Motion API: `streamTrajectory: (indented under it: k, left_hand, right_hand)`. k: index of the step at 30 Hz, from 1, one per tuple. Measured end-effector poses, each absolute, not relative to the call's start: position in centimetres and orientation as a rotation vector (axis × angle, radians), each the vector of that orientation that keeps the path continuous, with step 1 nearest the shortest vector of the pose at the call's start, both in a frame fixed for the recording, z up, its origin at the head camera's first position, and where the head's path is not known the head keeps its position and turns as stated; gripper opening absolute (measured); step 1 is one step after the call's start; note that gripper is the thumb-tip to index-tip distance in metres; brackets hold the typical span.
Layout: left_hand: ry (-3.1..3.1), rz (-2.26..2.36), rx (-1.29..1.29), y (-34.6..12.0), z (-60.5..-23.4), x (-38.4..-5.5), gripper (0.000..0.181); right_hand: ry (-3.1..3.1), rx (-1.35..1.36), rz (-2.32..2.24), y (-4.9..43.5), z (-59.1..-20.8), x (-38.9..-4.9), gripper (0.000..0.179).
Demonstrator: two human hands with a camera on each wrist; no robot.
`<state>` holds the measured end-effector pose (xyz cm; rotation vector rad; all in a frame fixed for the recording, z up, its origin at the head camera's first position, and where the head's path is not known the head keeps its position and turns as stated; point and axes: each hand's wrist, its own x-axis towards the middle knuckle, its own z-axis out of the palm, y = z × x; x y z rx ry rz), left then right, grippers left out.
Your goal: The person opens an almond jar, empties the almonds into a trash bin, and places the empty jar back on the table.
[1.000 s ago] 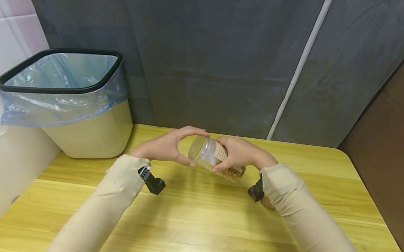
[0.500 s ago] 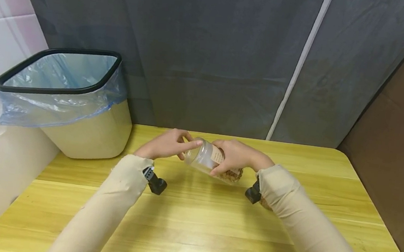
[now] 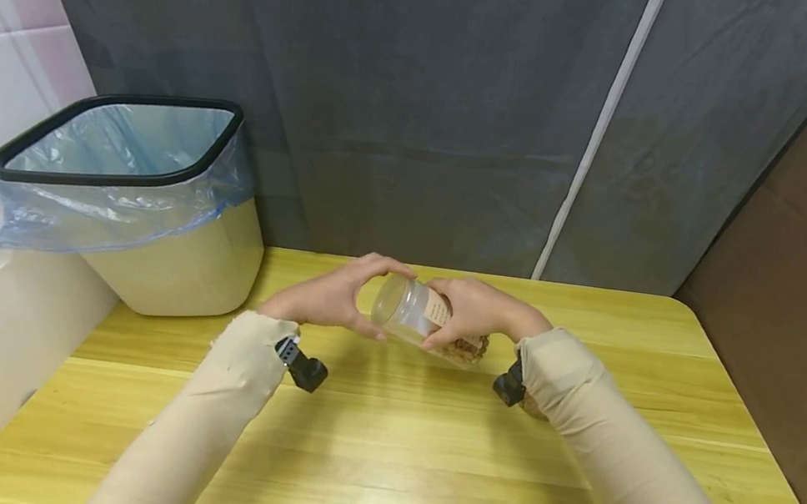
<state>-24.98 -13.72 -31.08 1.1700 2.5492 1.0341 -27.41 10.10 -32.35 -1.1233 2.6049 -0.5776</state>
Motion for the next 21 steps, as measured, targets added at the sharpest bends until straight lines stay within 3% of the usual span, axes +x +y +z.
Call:
streamTrajectory:
  k: [11, 17, 21]
  left_hand:
    - [2.574, 0.979, 0.704, -13.69, -30.89, -25.27, 0.051]
    - [2.608, 0.954, 0.612, -13.55, -31.02, -25.35, 0.064]
    - [2.616, 1.003, 0.766, -13.72, -31.02, -25.05, 0.069]
  right_hand:
    - [2.588, -1.126, -0.567, 9.52, -32.22, -27.00, 0.066]
    - [2.583, -1.127, -0.585, 9.65, -32.23, -27.04, 0.065]
    - [2.579, -1.091, -0.601, 9.94, -32.24, -27.07, 0.067]
